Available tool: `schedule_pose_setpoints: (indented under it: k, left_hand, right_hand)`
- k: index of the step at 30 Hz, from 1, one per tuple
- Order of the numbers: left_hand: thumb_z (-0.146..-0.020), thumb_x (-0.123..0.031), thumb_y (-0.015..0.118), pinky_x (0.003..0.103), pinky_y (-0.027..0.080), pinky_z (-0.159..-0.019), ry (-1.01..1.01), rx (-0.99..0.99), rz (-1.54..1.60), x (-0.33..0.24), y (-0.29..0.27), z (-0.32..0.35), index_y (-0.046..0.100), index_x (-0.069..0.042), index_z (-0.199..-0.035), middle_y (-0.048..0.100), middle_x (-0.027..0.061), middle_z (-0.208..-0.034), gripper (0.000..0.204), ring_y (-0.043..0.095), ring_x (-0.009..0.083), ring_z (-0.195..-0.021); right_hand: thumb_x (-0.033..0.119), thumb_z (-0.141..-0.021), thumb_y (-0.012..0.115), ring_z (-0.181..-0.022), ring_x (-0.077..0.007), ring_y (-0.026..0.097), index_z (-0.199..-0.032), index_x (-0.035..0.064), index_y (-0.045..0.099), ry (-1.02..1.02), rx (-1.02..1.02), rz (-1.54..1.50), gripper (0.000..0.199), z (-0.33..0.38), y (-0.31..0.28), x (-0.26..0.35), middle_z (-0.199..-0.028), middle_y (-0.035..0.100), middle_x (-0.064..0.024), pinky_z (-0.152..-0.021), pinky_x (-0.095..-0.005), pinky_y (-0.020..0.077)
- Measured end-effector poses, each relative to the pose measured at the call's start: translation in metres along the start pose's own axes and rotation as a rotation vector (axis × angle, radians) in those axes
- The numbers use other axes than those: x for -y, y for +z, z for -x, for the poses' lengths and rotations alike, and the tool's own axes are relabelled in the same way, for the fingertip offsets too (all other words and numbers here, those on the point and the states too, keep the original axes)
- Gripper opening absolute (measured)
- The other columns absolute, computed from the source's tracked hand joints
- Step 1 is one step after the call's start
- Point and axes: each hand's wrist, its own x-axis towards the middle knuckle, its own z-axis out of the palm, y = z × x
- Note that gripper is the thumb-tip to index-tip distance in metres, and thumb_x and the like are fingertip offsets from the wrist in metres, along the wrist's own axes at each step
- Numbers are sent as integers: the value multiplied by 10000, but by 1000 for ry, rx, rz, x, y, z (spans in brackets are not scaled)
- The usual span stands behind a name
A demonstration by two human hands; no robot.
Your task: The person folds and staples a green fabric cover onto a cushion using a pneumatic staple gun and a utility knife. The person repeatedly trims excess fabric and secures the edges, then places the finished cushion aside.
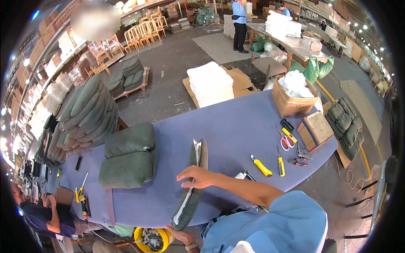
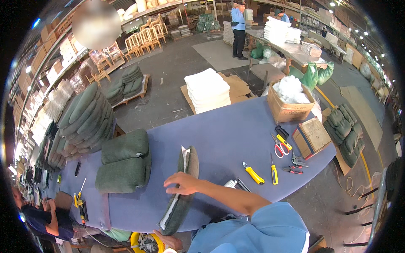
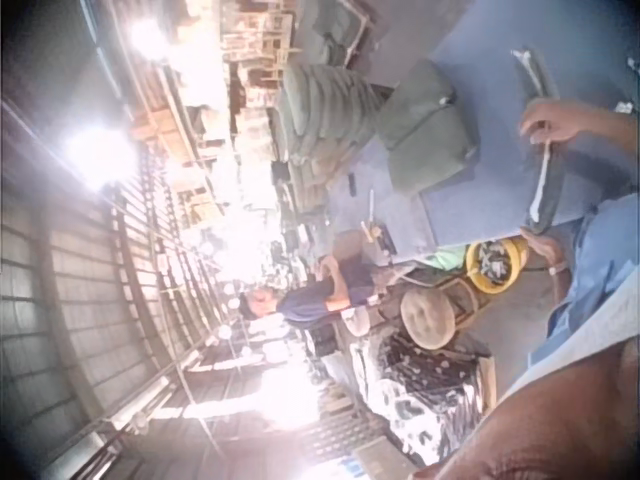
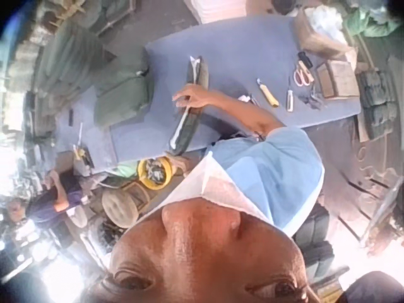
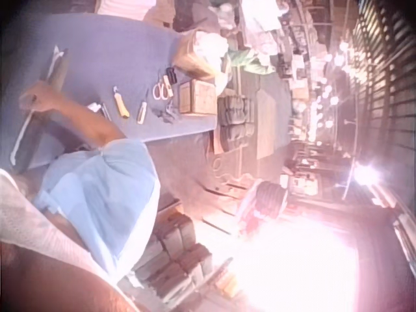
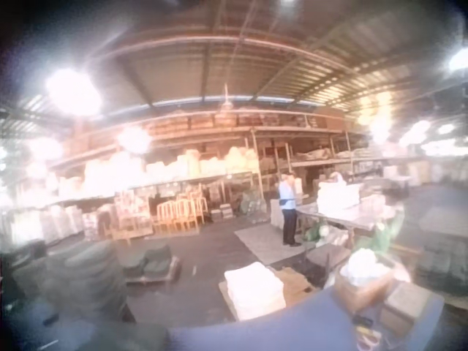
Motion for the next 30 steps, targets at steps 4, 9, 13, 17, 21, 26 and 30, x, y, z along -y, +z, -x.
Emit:
schedule_pose_setpoints:
  k: [4, 9, 13, 17, 21, 26, 30]
  left_hand:
    - [-1068, -647, 424, 449, 350, -1188, -95, 58, 243, -9, 2, -14, 373, 18, -1587, 472, 214, -1537, 845, 480, 316, -1399]
    - [-1067, -652, 418, 444, 329, -1216, -272, 119, 224, -90, 68, 75, 369, -9, -1595, 459, 193, -1582, 834, 470, 316, -1424]
    - [-1081, -651, 363, 439, 334, -1221, -477, 551, 147, -26, 3, 61, 366, -14, -1598, 457, 167, -1592, 820, 473, 309, -1429]
    - [-1059, -723, 283, 449, 403, -1178, -672, 798, -17, -84, 56, 64, 424, -57, -1571, 546, 124, -1521, 852, 524, 303, -1388]
    - [-1014, -765, 389, 439, 508, -1069, -741, 801, -207, -81, 84, 45, 562, -64, -1447, 655, 116, -1380, 841, 638, 294, -1234]
    - [-968, -823, 413, 386, 559, -896, -644, 822, -383, -62, 79, 29, 623, -116, -1335, 692, 58, -1126, 824, 666, 212, -1000]
    - [-1012, -771, 404, 405, 530, -979, -646, 768, -577, -67, 95, 23, 523, -55, -1508, 634, 127, -1365, 879, 643, 252, -1141]
  right_hand:
    - [291, -1009, 681, -1100, -271, 714, -1203, 87, 745, 306, -565, -111, 289, 42, -32, -3, -1205, 753, -117, -952, -380, 566]
    - [287, -971, 690, -934, -292, 762, -1137, 78, 768, 850, -839, 230, 279, 188, -73, -68, -1037, 780, -154, -858, -406, 596]
    - [303, -948, 671, -985, -378, 747, -1116, 71, 770, 1042, -905, 420, 303, 274, -91, -70, -1017, 774, -190, -854, -462, 584]
    - [249, -914, 723, -972, -303, 739, -1186, 82, 732, 1213, -942, 554, 319, 342, -83, -75, -1096, 760, -137, -861, -432, 581]
    - [237, -877, 772, -1020, -303, 722, -1215, 98, 720, 1275, -940, 531, 369, 337, -83, -76, -1160, 736, -129, -895, -439, 573]
    - [253, -839, 823, -1105, -321, 683, -1238, 112, 701, 1282, -647, 666, 439, 308, -74, -78, -1225, 704, -129, -949, -451, 547]
    - [301, -836, 832, -1159, -352, 654, -1278, 125, 652, 1357, -483, 647, 508, 300, -84, -98, -1221, 703, -145, -951, -474, 535]
